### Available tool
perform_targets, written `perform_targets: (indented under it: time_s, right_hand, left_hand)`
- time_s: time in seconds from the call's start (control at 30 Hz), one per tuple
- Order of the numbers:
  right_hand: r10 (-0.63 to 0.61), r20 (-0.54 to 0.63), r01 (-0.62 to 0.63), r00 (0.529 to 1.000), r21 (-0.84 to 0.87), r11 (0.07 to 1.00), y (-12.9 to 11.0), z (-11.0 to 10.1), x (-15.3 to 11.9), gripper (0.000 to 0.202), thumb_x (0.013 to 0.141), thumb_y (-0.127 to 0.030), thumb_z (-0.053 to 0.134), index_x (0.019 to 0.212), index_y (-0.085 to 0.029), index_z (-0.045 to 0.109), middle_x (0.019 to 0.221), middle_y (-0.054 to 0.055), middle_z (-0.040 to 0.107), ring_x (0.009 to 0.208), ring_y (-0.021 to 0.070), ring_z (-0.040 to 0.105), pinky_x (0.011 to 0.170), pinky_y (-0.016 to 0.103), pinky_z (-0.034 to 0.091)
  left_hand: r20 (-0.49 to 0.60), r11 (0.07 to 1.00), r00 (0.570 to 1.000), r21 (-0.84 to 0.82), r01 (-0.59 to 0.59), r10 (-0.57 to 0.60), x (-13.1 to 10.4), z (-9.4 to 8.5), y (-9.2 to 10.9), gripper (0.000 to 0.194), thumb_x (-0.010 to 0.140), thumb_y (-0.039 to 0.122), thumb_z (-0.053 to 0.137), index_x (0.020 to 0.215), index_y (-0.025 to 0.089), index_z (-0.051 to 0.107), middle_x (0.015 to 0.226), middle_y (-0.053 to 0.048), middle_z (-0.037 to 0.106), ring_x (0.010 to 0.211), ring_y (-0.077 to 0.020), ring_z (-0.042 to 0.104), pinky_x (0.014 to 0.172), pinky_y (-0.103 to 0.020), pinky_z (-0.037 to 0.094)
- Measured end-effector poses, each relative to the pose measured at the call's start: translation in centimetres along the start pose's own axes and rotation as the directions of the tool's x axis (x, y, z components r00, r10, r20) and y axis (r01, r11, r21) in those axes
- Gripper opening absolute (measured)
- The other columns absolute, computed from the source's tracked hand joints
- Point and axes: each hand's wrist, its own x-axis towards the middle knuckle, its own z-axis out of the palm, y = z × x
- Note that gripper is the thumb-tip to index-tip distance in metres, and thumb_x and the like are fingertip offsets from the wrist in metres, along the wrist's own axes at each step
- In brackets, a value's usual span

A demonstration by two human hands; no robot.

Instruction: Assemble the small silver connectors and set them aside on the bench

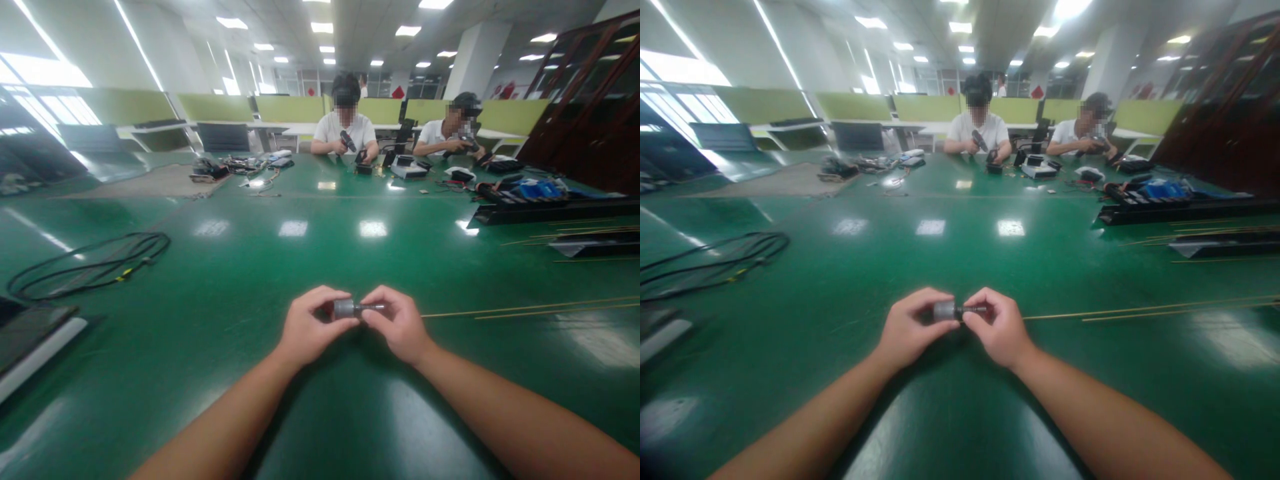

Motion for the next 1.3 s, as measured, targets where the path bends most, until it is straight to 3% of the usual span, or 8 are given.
perform_targets:
  time_s: [0.6, 1.3]
  right_hand:
    - [0.027, -0.023, -0.027, 0.999, 0.021, 0.999, 0.08, 0.28, -0.20, 0.014, 0.083, -0.029, 0.071, 0.084, -0.018, 0.063, 0.074, 0.001, 0.063, 0.066, 0.0156, 0.059, 0.061, 0.026, 0.047]
    - [0.132, -0.054, -0.122, 0.990, 0.149, 0.981, 0.55, 0.42, -0.01, 0.019, 0.091, -0.036, 0.062, 0.087, -0.018, 0.058, 0.069, -0.002, 0.058, 0.056, 0.0115, 0.054, 0.055, 0.025, 0.042]
  left_hand:
    - [-0.014, 0.999, 1.000, -0.040, 0.017, -0.017, -0.01, -0.04, -0.12, 0.029, 0.072, 0.031, 0.086, 0.097, 0.020, 0.075, 0.092, -0.005, 0.073, 0.084, -0.0192, 0.066, 0.077, -0.029, 0.050]
    - [-0.074, 0.976, 0.982, -0.148, 0.161, -0.173, 0.02, 0.21, -0.10, 0.028, 0.072, 0.028, 0.084, 0.096, 0.019, 0.074, 0.090, -0.003, 0.071, 0.080, -0.0168, 0.065, 0.075, -0.026, 0.049]
